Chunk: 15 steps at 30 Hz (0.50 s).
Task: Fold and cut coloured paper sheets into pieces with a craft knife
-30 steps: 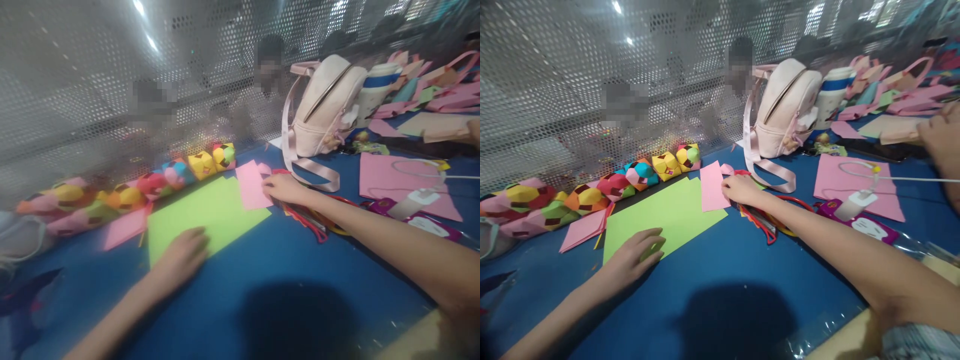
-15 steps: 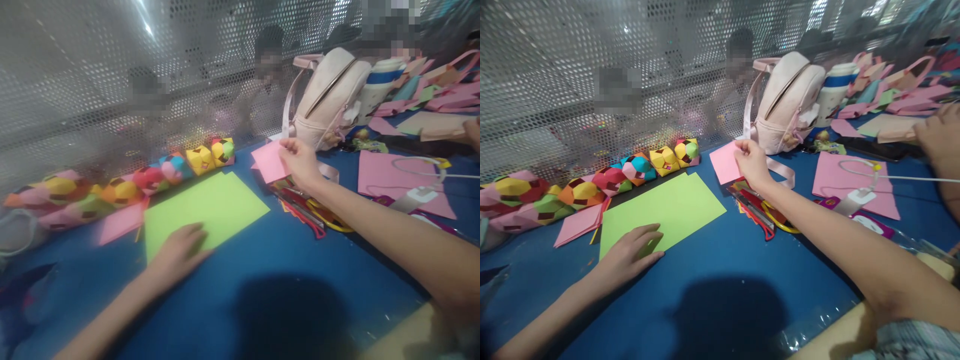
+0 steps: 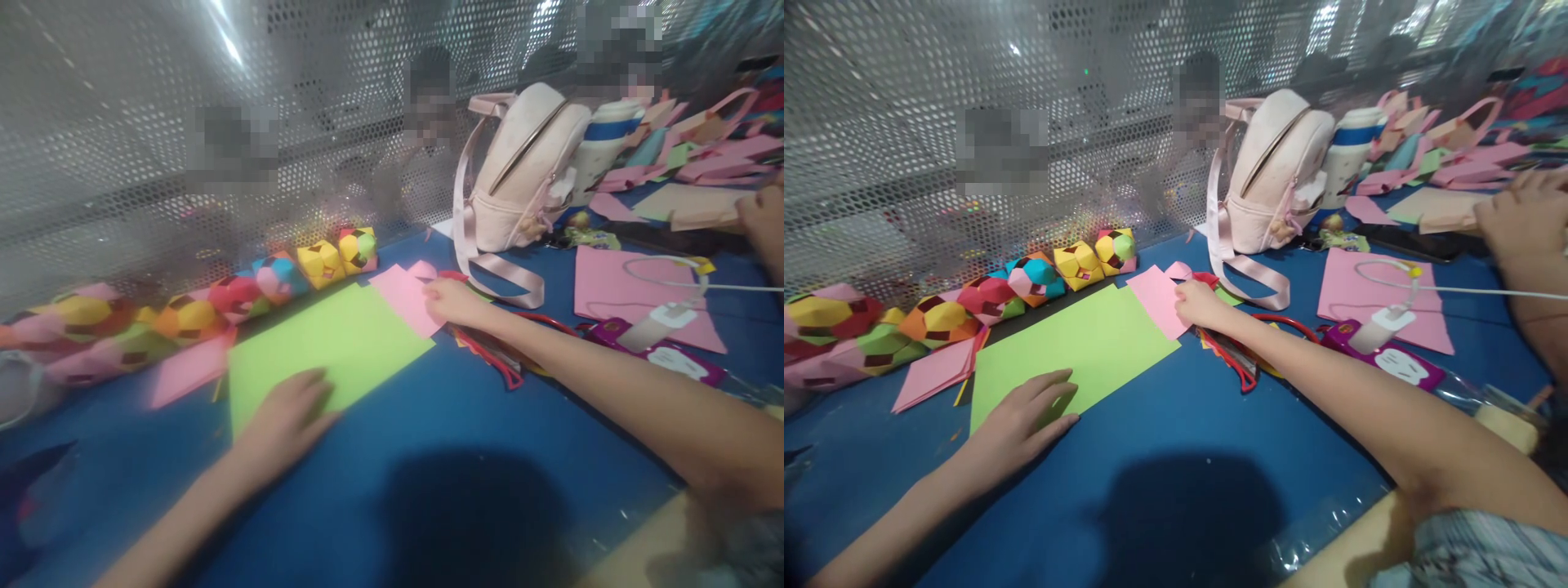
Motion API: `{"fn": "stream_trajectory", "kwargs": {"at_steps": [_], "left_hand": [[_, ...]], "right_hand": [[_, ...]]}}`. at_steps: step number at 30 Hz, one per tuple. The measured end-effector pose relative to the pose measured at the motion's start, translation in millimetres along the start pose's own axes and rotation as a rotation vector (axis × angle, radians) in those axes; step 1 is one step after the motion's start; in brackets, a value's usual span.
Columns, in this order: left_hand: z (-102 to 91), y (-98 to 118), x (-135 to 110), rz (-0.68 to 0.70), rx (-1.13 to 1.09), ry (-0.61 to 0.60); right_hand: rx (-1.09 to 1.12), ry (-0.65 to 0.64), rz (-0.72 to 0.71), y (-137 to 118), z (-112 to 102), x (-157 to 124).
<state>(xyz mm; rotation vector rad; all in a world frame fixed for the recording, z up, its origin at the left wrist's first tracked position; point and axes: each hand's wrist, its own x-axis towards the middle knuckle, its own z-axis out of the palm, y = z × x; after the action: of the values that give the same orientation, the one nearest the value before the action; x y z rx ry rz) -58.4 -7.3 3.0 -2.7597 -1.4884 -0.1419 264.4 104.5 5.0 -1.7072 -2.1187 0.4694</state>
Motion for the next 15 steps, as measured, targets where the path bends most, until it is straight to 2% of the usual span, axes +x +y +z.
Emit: {"fn": "stream_trajectory", "kwargs": {"at_steps": [4, 10, 12, 15], "left_hand": [[1.7, -0.7, 1.2, 0.01, -0.008, 0.016], [3.7, -0.1, 1.2, 0.032, -0.001, 0.052], [5.7, 1.8, 1.7, 0.03, 0.012, 0.086], [10.0, 5.5, 3.6, 0.03, 0.031, 0.155]], "right_hand": [[-0.01, 0.056, 0.014, -2.5, -12.3, -1.0], [-0.02, 0.226, 0.046, 4.8, -56.2, 3.2], [-0.048, 0.231, 0.051, 8.3, -64.1, 8.6], [-0.111, 0.162, 0.036, 11.7, -59.9, 19.4]]}}
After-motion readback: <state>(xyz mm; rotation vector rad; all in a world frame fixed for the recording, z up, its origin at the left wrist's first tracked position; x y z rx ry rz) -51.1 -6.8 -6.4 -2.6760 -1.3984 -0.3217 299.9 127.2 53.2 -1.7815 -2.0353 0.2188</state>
